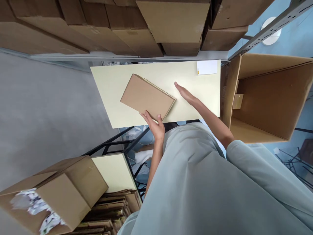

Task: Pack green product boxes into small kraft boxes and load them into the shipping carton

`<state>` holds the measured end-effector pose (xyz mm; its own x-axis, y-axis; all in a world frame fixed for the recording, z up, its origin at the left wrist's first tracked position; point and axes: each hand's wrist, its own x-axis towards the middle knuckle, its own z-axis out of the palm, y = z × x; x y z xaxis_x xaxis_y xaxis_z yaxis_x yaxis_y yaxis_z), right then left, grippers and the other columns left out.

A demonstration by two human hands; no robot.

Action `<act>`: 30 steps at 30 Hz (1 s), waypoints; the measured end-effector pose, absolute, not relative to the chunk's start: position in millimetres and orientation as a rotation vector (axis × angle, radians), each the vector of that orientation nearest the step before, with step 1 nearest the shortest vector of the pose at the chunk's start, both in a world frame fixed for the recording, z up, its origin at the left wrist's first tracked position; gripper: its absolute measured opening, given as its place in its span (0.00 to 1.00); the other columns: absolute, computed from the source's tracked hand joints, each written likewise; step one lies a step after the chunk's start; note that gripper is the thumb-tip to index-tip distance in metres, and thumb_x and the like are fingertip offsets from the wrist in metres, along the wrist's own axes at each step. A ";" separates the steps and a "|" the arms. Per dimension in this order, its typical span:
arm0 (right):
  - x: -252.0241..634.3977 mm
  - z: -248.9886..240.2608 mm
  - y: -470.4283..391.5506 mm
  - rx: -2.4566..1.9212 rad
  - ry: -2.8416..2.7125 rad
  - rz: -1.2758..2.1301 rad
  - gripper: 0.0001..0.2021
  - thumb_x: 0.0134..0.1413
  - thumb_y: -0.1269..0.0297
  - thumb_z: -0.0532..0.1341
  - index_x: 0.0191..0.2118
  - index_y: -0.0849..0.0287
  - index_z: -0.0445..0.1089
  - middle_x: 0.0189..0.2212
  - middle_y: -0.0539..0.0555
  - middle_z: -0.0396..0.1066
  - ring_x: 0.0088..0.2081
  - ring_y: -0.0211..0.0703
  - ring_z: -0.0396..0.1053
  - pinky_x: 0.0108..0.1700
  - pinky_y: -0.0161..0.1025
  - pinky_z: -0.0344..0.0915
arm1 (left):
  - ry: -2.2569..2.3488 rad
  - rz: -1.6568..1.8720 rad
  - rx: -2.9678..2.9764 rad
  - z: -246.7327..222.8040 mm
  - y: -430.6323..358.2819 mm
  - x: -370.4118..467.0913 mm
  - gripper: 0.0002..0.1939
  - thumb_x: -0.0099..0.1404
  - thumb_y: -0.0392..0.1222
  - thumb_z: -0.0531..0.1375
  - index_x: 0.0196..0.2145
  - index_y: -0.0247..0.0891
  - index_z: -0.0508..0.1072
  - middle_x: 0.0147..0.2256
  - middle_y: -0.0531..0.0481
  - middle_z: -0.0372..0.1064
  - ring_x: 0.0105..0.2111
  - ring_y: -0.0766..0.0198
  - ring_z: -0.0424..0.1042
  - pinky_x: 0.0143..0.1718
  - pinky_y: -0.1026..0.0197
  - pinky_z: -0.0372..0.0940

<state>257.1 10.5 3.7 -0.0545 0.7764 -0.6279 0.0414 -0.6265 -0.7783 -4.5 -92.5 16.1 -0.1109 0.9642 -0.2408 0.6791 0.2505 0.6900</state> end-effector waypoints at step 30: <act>260.1 3.3 22.2 -1.717 -1.129 1.535 0.56 0.58 0.27 0.69 0.80 0.62 0.62 0.79 0.67 0.62 0.78 0.66 0.63 0.82 0.59 0.55 | 1.552 0.516 0.678 17.0 -60.8 23.5 0.27 0.68 0.60 0.75 0.50 0.36 0.78 0.52 0.33 0.82 0.60 0.45 0.82 0.68 0.41 0.73</act>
